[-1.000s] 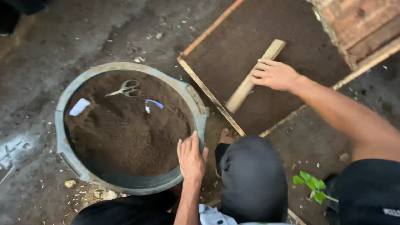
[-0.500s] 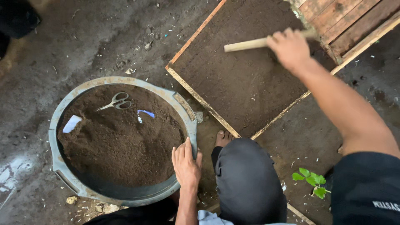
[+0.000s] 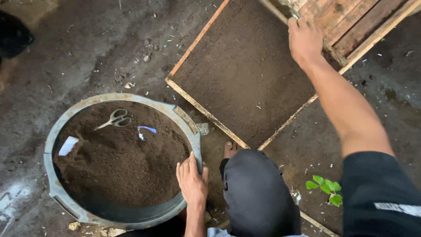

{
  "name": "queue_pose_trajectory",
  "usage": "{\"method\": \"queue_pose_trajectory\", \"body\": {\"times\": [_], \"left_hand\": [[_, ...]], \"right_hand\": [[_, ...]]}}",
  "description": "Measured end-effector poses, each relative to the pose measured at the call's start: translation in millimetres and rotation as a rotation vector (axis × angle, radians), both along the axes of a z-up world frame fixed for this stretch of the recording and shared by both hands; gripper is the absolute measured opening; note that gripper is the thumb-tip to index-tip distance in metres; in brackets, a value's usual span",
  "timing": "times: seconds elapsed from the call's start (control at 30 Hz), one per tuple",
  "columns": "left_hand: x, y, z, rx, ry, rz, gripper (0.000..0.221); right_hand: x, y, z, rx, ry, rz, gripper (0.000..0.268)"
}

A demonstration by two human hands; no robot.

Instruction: The person levels soil in a wooden frame using a flat wooden tool, repeatedly smoothing the surface and moving soil from a bucket into the frame by hand.

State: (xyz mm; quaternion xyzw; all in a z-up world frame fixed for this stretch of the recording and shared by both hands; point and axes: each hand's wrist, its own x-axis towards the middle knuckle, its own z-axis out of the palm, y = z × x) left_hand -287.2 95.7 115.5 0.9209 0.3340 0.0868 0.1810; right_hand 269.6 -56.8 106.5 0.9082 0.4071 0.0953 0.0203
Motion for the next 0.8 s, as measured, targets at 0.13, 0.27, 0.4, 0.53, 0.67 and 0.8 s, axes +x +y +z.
{"method": "queue_pose_trajectory", "body": {"times": [0.13, 0.27, 0.4, 0.53, 0.67, 0.8], "left_hand": [[0.8, 0.0, 3.2, -0.005, -0.023, 0.013, 0.062], [-0.5, -0.4, 2.6, -0.005, -0.022, -0.012, 0.065], [0.3, -1.4, 0.4, 0.015, -0.057, 0.000, 0.055], [4.1, -2.0, 3.1, 0.013, -0.071, 0.014, 0.053], [4.3, -3.0, 6.1, 0.010, -0.059, 0.014, 0.051], [0.0, -1.1, -2.0, -0.003, -0.031, -0.007, 0.059]], "right_hand": [[-31.8, 15.0, 10.7, -0.243, -0.129, -0.047, 0.024], [-82.3, -6.7, 3.9, -0.231, -0.266, 0.260, 0.016], [-102.2, 3.3, 52.5, -0.299, 0.135, 0.047, 0.032], [-33.6, -32.2, 33.0, 0.028, 0.170, -0.390, 0.025], [-12.3, -52.5, 0.2, 0.019, -0.159, -0.212, 0.019], [-42.5, -53.1, -7.5, -0.111, -0.188, -0.044, 0.018]]}}
